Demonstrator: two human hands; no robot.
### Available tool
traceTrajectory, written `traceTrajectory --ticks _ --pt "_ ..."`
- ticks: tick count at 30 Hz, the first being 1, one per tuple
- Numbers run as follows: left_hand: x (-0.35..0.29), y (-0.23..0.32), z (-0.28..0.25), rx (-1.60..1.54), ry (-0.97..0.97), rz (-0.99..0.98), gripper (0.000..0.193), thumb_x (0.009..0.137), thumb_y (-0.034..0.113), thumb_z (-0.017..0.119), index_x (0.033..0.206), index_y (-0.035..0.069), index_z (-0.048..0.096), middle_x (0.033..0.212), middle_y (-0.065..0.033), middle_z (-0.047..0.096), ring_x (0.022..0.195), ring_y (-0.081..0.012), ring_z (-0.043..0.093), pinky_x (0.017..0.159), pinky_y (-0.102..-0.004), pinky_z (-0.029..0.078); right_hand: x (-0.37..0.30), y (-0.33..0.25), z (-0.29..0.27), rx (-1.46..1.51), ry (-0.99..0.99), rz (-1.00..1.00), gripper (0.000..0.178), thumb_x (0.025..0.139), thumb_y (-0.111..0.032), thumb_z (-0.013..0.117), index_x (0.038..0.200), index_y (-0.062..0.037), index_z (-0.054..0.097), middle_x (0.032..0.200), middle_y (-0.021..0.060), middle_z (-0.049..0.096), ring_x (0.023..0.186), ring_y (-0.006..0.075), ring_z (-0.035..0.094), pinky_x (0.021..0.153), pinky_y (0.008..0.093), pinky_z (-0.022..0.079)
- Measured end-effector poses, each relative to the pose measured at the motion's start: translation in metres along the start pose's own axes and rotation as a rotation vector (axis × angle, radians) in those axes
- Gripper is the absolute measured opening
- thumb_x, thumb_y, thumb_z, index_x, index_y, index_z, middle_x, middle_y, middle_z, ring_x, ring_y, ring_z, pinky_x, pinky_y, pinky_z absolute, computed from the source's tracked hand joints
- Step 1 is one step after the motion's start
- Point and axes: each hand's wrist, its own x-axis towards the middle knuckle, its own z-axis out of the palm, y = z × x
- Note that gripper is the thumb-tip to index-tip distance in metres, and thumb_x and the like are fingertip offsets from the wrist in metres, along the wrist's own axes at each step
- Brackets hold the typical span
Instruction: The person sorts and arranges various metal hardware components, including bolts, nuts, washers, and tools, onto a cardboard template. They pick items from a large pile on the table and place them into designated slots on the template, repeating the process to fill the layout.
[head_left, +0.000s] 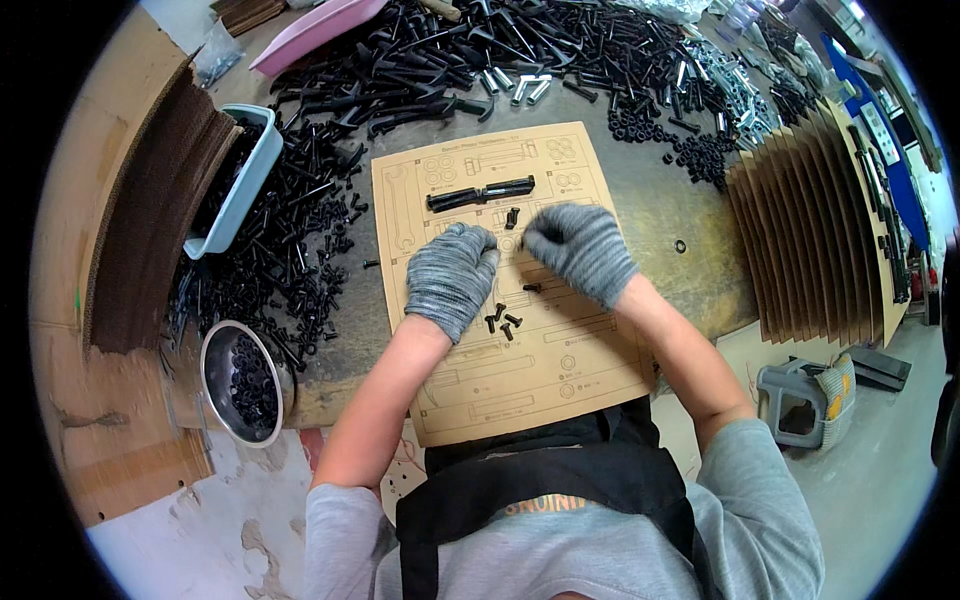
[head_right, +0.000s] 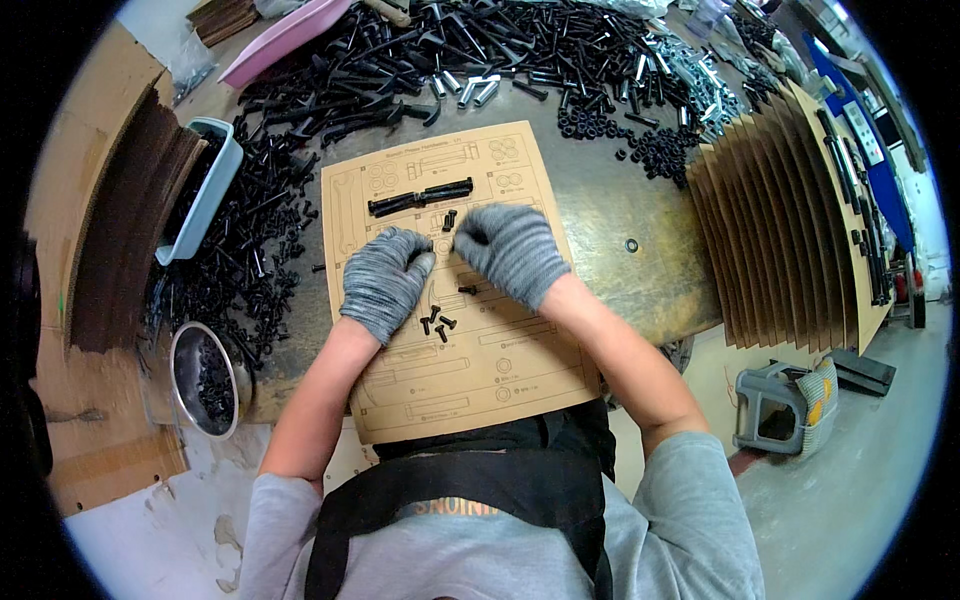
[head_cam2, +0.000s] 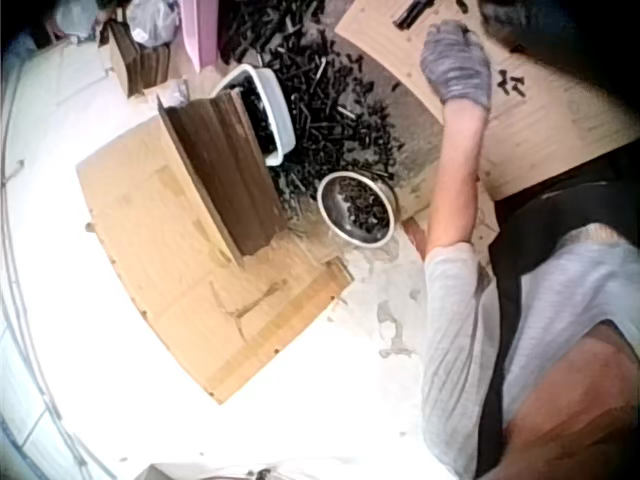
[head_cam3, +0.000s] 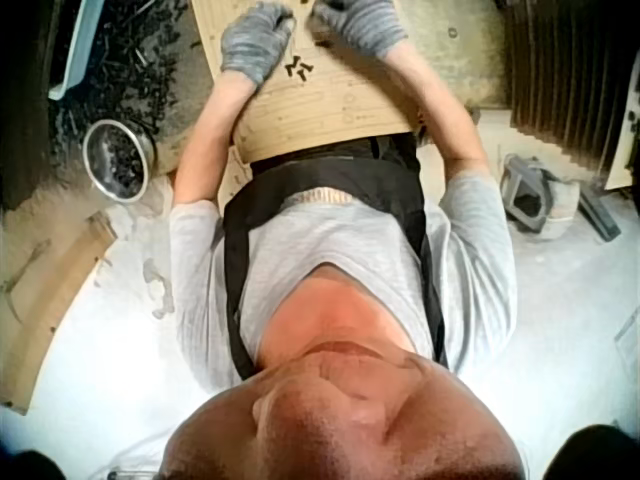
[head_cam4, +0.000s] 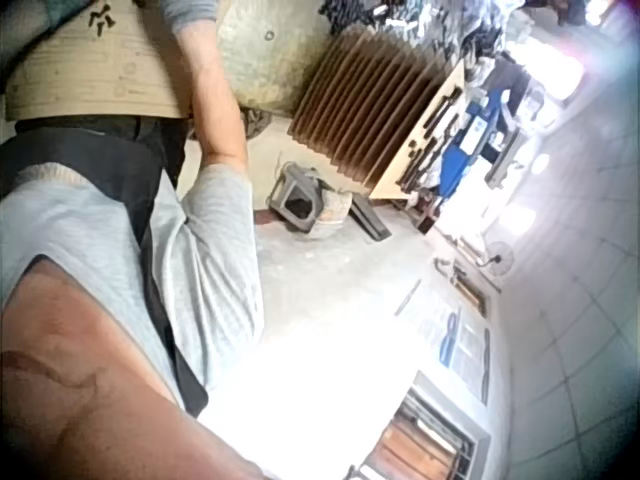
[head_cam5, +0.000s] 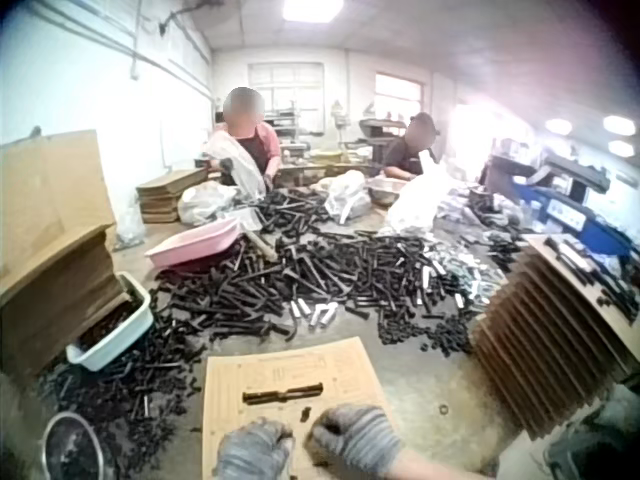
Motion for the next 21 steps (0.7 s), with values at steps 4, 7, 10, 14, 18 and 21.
traceTrajectory --ticks 4,7,10,14,18,21 --pt "0.014 -0.007 0.005 0.015 0.058 0.022 0.018 0.084 0.027 0.066 0.092 0.011 0.069 0.089 -0.0076 0.067 0.083 -0.0261 0.064 0.076 -0.0383 0.050 0.036 0.010 0.004 -0.254 0.111 -0.252 0.011 0.082 -0.019 0.067 0.084 -0.0085 0.069 0.079 0.0095 0.066 0.071 0.0262 0.064 0.067 0.0356 0.052" --pt "0.022 -0.010 0.010 -0.022 0.062 0.016 0.019 0.083 0.027 0.066 0.092 0.011 0.070 0.089 -0.0079 0.066 0.083 -0.0262 0.064 0.076 -0.0377 0.050 0.048 0.014 0.008 -0.279 0.041 -0.307 0.011 0.081 -0.021 0.067 0.085 -0.0106 0.067 0.082 0.0091 0.065 0.075 0.0282 0.064 0.070 0.0377 0.051" --pt "0.026 -0.013 0.010 -0.065 0.059 0.026 0.019 0.081 0.024 0.069 0.094 0.010 0.069 0.090 -0.0084 0.067 0.082 -0.0259 0.065 0.076 -0.0369 0.051 0.052 0.012 0.009 -0.327 0.003 -0.326 0.011 0.081 -0.020 0.067 0.087 -0.0110 0.067 0.082 0.0089 0.065 0.076 0.0282 0.064 0.071 0.0383 0.051" --pt "0.028 -0.004 0.005 -0.216 0.002 -0.059 0.027 0.079 0.020 0.071 0.103 0.009 0.068 0.093 -0.0103 0.067 0.083 -0.0238 0.065 0.077 -0.0349 0.052 0.046 0.028 0.005 -0.225 0.072 -0.253 0.014 0.080 -0.019 0.069 0.091 -0.0109 0.070 0.083 0.0093 0.066 0.077 0.0294 0.064 0.072 0.0387 0.051" --pt "0.034 -0.010 0.013 -0.191 0.050 0.016 0.037 0.077 0.019 0.072 0.111 0.006 0.066 0.094 -0.0123 0.068 0.080 -0.0231 0.065 0.076 -0.0336 0.052 0.046 0.027 0.000 -0.168 -0.100 -0.160 0.016 0.083 -0.025 0.064 0.091 -0.0129 0.072 0.091 0.0101 0.068 0.084 0.0302 0.064 0.077 0.0391 0.051" --pt "0.042 -0.004 0.008 -0.209 -0.057 -0.033 0.036 0.077 0.017 0.070 0.111 0.005 0.066 0.093 -0.0124 0.068 0.079 -0.0230 0.065 0.076 -0.0340 0.052 0.048 0.033 0.004 -0.116 -0.099 -0.197 0.017 0.082 -0.025 0.065 0.091 -0.0125 0.071 0.090 0.0098 0.068 0.084 0.0303 0.064 0.077 0.0395 0.050"
